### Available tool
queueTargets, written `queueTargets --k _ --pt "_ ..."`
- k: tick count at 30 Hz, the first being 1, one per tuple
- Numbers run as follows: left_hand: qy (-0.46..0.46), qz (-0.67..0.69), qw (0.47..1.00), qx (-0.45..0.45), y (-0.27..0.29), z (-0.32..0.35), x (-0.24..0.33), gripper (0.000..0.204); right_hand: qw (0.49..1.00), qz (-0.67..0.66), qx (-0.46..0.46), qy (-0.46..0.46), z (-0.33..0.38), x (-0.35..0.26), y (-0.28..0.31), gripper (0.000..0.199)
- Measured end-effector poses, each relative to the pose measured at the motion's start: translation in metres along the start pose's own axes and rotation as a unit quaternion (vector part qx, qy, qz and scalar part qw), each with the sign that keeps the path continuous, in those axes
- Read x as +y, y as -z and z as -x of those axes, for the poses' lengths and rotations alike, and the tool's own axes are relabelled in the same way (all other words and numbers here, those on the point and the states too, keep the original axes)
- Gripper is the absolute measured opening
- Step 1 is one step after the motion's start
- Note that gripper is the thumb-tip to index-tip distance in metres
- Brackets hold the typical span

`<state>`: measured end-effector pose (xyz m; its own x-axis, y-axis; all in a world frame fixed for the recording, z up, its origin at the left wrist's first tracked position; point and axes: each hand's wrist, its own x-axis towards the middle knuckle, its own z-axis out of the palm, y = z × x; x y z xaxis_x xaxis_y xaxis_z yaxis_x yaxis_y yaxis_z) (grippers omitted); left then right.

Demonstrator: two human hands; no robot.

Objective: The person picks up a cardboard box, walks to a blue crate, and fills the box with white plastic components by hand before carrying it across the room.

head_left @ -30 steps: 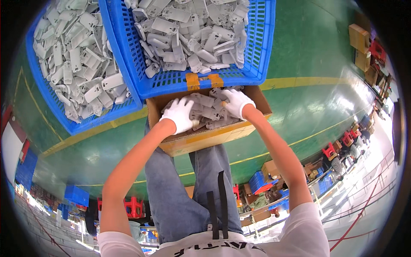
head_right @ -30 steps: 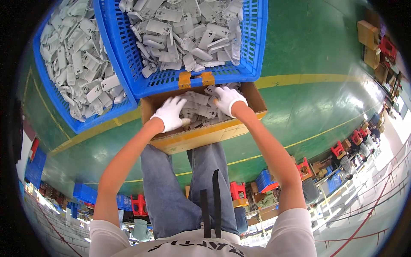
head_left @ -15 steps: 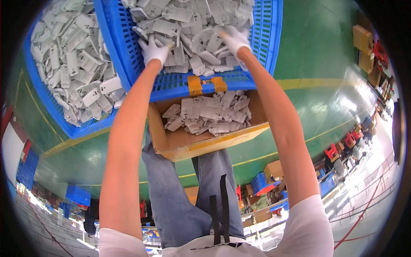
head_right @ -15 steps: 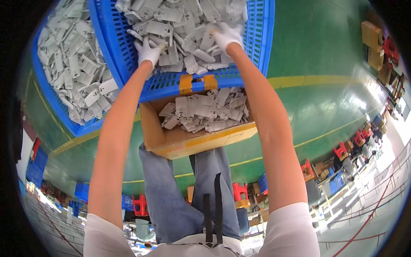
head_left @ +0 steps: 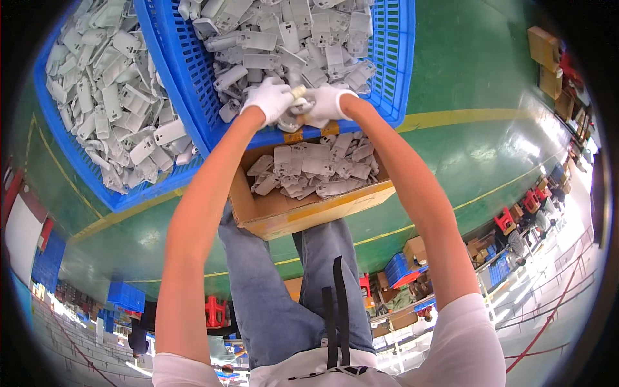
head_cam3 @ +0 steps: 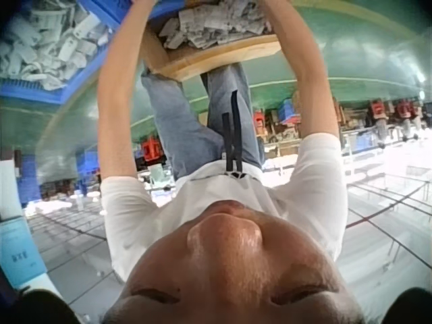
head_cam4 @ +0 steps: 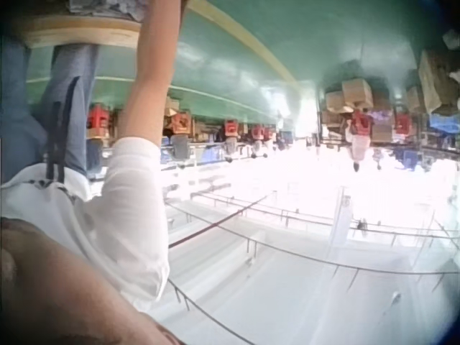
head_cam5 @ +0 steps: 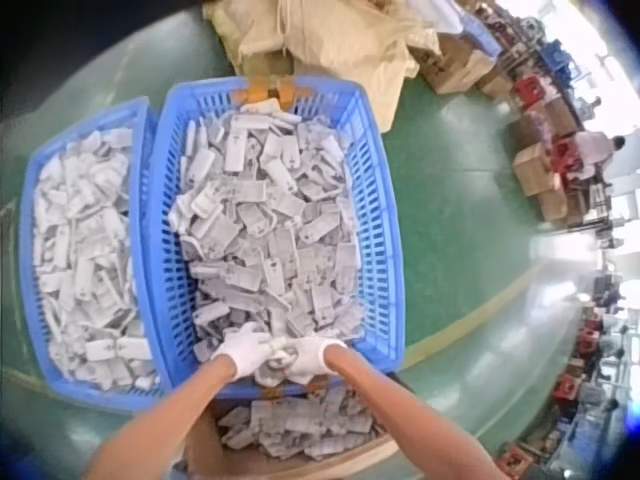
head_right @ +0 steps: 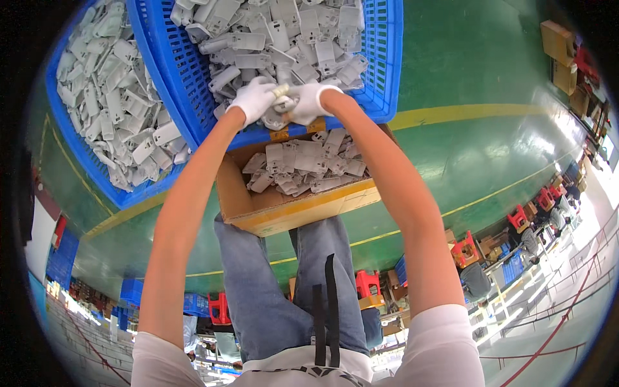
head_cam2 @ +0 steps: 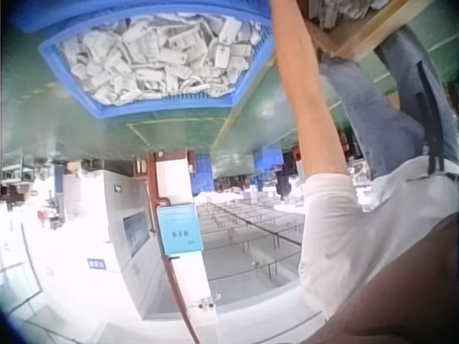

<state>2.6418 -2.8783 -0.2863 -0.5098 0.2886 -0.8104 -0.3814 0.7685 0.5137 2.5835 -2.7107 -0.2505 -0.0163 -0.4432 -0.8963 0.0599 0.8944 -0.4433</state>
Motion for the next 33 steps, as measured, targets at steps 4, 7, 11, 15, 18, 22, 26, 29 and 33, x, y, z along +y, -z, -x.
queueTargets --k 4,7,11,15,18,22,26,29,33 --pt "-0.06 -0.012 0.998 0.004 0.01 0.043 0.046 0.054 0.997 -0.037 0.031 0.057 0.046 0.024 -0.017 0.05" --pt "-0.065 -0.011 0.994 -0.088 0.01 0.106 0.088 0.039 0.993 0.085 -0.036 0.08 0.088 0.009 -0.041 0.048" --pt "-0.076 0.011 0.996 -0.047 -0.061 0.132 0.063 0.038 0.999 0.044 0.024 0.02 0.109 0.058 -0.105 0.049" --pt "-0.074 -0.076 0.946 0.305 0.008 0.077 0.022 0.032 0.966 0.183 0.165 -0.08 0.085 0.051 -0.012 0.029" --pt "0.19 0.043 0.953 0.233 0.036 0.001 -0.066 0.054 0.923 0.091 0.356 -0.116 0.013 0.067 0.03 0.044" --pt "0.227 0.113 0.938 0.238 -0.028 -0.079 -0.106 0.077 0.92 -0.106 0.345 -0.152 -0.076 0.148 0.011 0.057" --pt "0.274 0.139 0.937 0.166 -0.031 -0.084 -0.097 0.084 0.929 -0.048 0.314 -0.191 -0.098 0.113 -0.032 0.059" --pt "0.154 0.128 0.965 0.17 -0.014 -0.08 -0.142 0.083 0.939 -0.307 0.126 -0.089 -0.098 0.047 -0.009 0.058" --pt "0.135 0.079 0.987 0.045 -0.058 -0.058 -0.086 0.055 0.968 -0.23 0.084 -0.047 -0.085 0.045 -0.029 0.057"
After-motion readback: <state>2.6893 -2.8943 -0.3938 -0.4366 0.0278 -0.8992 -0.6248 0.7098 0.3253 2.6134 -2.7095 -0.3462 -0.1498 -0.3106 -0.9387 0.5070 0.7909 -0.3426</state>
